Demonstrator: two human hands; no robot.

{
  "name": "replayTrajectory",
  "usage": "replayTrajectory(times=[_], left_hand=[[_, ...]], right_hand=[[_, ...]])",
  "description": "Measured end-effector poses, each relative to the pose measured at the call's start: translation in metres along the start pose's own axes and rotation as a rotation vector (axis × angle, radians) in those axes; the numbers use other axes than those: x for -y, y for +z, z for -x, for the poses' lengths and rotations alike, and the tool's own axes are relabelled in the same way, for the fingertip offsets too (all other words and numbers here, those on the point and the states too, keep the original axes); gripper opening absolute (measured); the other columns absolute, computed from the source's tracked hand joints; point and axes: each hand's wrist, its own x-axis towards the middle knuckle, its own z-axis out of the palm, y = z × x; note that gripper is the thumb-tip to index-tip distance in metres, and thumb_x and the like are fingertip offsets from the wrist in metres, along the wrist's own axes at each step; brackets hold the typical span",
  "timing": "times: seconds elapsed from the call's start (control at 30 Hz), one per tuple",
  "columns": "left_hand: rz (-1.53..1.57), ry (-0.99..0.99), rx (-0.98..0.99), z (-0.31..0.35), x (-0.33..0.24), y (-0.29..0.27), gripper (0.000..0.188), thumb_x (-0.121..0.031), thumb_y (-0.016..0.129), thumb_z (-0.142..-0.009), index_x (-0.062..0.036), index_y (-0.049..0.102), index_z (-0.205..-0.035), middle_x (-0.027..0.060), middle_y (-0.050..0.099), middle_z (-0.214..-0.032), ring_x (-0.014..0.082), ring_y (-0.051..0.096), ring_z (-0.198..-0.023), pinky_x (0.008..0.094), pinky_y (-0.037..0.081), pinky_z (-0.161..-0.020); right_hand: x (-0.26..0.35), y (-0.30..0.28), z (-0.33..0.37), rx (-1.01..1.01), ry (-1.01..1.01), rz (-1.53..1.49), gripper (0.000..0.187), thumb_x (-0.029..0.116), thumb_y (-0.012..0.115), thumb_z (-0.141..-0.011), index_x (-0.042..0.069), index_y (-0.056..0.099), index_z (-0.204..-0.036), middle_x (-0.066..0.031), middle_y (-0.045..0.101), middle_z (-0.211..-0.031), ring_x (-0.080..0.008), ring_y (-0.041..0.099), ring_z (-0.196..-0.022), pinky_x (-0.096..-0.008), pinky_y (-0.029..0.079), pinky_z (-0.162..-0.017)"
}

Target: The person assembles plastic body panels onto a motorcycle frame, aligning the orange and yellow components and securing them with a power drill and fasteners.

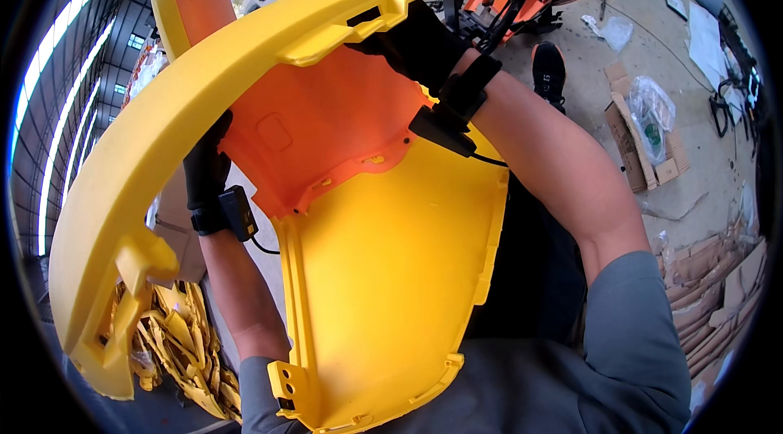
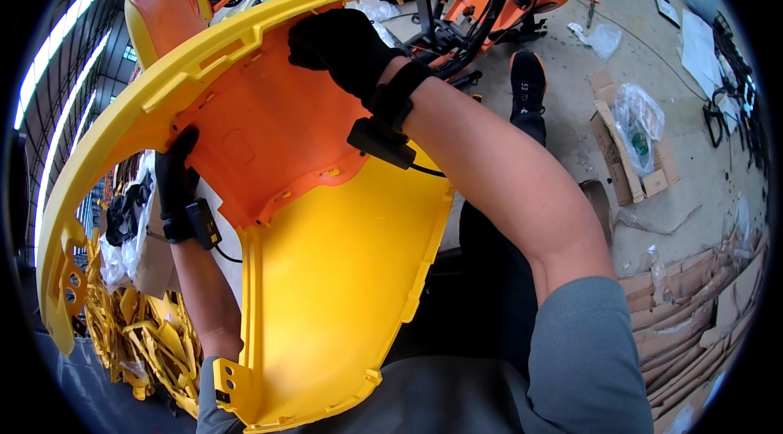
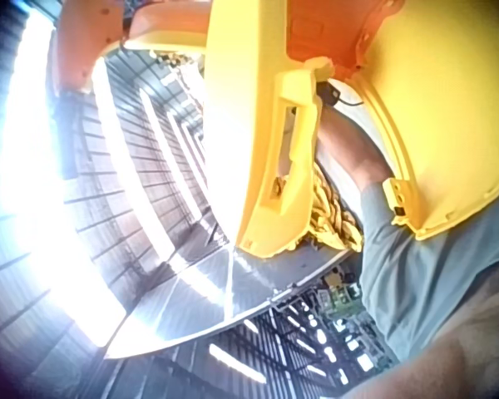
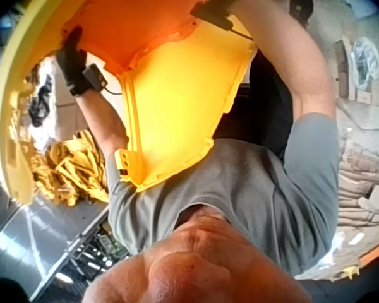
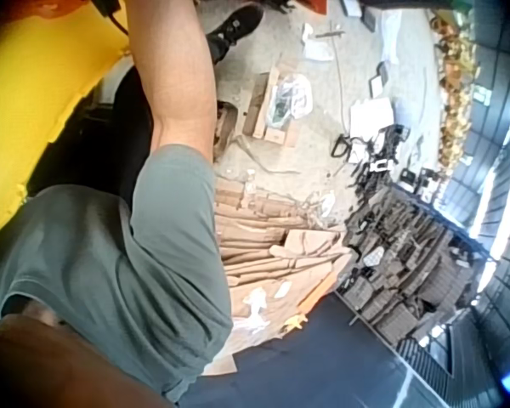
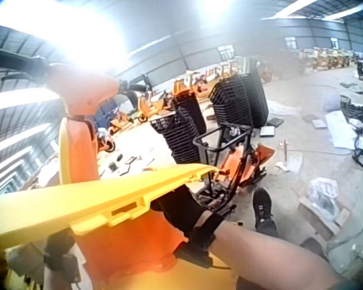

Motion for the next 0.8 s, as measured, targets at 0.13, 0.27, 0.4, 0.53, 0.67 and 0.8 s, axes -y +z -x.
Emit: replayTrajectory(times=[0.13,0.27,0.4,0.53,0.67,0.8], left_hand=[[-0.129,0.051,-0.002,-0.004,-0.007,0.006,0.026,-0.005,0.06,-0.091,-0.0023,0.059,-0.117,0.0132,0.062,-0.111,0.0231,0.059,-0.102,0.0324,0.047,-0.089],[-0.117,0.068,-0.027,-0.001,-0.011,0.007,0.025,-0.008,0.061,-0.091,-0.002,0.059,-0.115,0.0132,0.063,-0.107,0.0235,0.06,-0.098,0.0325,0.048,-0.085],[-0.004,0.03,-0.03,0.0,-0.009,0.006,0.026,-0.008,0.062,-0.091,-0.001,0.059,-0.116,0.0112,0.063,-0.107,0.0208,0.059,-0.098,0.0309,0.048,-0.084],[0.345,-0.154,-0.053,0.001,-0.021,0.01,0.026,-0.006,0.062,-0.091,-0.0004,0.058,-0.116,0.0098,0.062,-0.108,0.0193,0.059,-0.098,0.0301,0.048,-0.085],[0.228,-0.119,-0.04,0.001,-0.018,0.01,0.027,-0.006,0.063,-0.09,-0.0001,0.058,-0.117,0.0093,0.062,-0.108,0.0182,0.059,-0.099,0.0299,0.048,-0.086],[0.001,0.009,-0.026,-0.001,-0.009,0.008,0.028,-0.005,0.063,-0.09,-0.0002,0.058,-0.117,0.0095,0.062,-0.108,0.0181,0.059,-0.099,0.03,0.048,-0.086]], right_hand=[[-0.017,-0.01,-0.008,0.015,-0.092,0.17,0.012,0.017,0.06,-0.089,0.007,0.066,-0.093,-0.0029,0.068,-0.085,-0.0132,0.067,-0.08,-0.0261,0.053,-0.076],[-0.03,-0.005,-0.013,-0.026,-0.368,0.524,0.011,0.016,0.06,-0.089,0.008,0.066,-0.094,-0.0024,0.068,-0.085,-0.0137,0.067,-0.081,-0.0273,0.053,-0.076],[-0.005,0.001,-0.001,-0.03,-0.16,0.125,0.015,0.013,0.057,-0.091,0.001,0.063,-0.098,-0.0075,0.067,-0.092,-0.0172,0.067,-0.086,-0.0286,0.056,-0.08],[0.005,0.006,0.006,-0.056,0.128,-0.46,0.021,0.011,0.055,-0.093,-0.007,0.059,-0.102,-0.0143,0.065,-0.098,-0.022,0.067,-0.091,-0.03,0.057,-0.083],[0.009,0.007,0.007,-0.107,0.165,-0.438,0.021,0.011,0.054,-0.093,-0.007,0.058,-0.104,-0.0148,0.065,-0.099,-0.0232,0.067,-0.091,-0.0308,0.057,-0.083],[0.001,0.005,0.008,-0.082,0.086,-0.405,0.023,0.013,0.055,-0.093,-0.007,0.058,-0.104,-0.0153,0.065,-0.1,-0.0243,0.067,-0.091,-0.0316,0.057,-0.084]])
